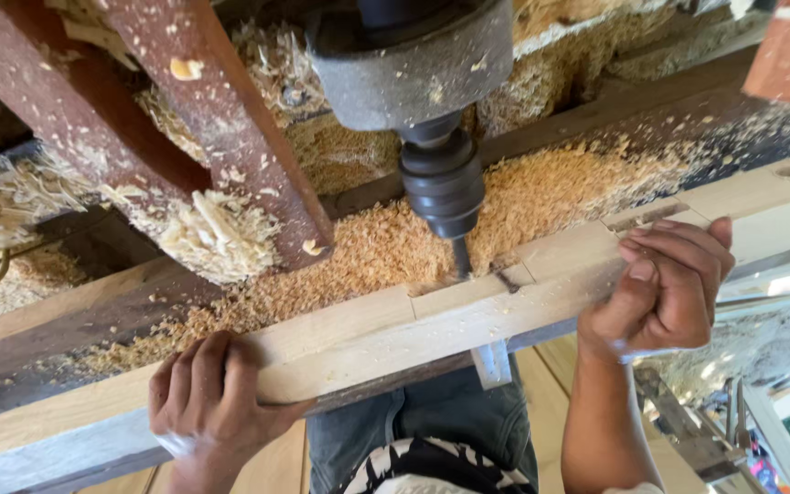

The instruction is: The person uses a drill press to bore holes into a long wooden plank. They hold the plank with both hands, aligning it under the drill bit, and repeatedly lower the drill to create holes at marked intervals along the plank's length.

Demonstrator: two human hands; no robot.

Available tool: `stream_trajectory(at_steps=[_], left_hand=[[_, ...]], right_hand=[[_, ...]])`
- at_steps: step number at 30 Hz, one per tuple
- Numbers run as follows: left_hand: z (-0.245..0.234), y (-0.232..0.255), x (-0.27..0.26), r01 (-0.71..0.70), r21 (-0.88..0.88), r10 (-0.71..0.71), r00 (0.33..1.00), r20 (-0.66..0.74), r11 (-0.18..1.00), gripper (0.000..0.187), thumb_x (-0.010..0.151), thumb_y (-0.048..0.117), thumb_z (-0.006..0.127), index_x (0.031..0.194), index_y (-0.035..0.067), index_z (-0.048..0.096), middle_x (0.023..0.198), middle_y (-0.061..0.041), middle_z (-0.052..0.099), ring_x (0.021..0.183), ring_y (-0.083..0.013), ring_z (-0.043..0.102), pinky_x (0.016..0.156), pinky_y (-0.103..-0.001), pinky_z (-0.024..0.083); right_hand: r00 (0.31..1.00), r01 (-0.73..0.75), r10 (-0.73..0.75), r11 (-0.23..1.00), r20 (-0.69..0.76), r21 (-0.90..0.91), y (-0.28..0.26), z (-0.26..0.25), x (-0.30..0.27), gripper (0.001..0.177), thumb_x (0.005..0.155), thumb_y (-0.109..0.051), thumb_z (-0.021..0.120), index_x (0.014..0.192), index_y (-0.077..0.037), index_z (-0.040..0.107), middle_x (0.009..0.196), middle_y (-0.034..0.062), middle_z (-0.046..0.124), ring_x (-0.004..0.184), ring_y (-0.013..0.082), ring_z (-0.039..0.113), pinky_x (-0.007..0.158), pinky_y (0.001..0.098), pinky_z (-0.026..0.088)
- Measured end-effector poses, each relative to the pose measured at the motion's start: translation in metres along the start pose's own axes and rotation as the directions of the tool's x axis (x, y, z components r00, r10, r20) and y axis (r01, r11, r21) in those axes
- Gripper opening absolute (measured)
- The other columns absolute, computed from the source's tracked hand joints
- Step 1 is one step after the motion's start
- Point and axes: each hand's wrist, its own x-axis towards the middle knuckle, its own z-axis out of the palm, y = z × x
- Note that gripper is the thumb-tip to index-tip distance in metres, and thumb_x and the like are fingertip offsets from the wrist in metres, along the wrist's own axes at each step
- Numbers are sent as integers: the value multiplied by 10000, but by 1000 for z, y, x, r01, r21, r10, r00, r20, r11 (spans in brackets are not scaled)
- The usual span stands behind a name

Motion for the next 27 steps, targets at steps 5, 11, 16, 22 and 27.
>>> stream_trajectory(at_steps=[5,11,16,22,27], left_hand=[[-3,-17,-13,0,34,-2,999,54,999,831,727,828,632,901,17,688,999,-173,714,898,-338,693,828,-463,529],[-16,-38,-28,2,46,-5,998,61,999,769,689,769,671,880,24,678,984,-164,720,858,-351,681,773,-462,522],[-9,-45,-19,-39,-10,39,999,-34,999,822,734,823,673,900,19,662,998,-172,702,914,-332,702,810,-467,532],[-9,-36,-21,9,38,-10,1000,5,999,837,680,816,673,867,1,646,990,-184,705,885,-354,676,794,-483,520],[-4,-21,-14,17,30,-17,1000,16,999,810,732,822,650,863,23,634,991,-185,708,875,-340,681,787,-468,524]], right_hand=[[1000,24,-23,999,-16,26,-14,11,-1,229,975,-139,566,794,-24,647,877,115,698,953,229,658,1137,456,431],[997,-58,58,998,49,-2,-53,18,-17,219,1005,-143,579,864,-20,691,951,108,696,996,240,647,1175,417,400],[998,-47,48,998,44,-32,-62,23,-8,245,997,-151,566,828,-16,680,933,85,705,1005,226,656,1193,425,378],[992,-55,55,998,111,-8,-57,13,-10,253,1044,-181,598,891,-12,706,979,93,696,998,254,637,1186,397,377],[998,58,-59,997,21,54,-15,16,-7,245,994,-150,589,789,-38,663,860,106,701,910,244,655,1138,457,419]])
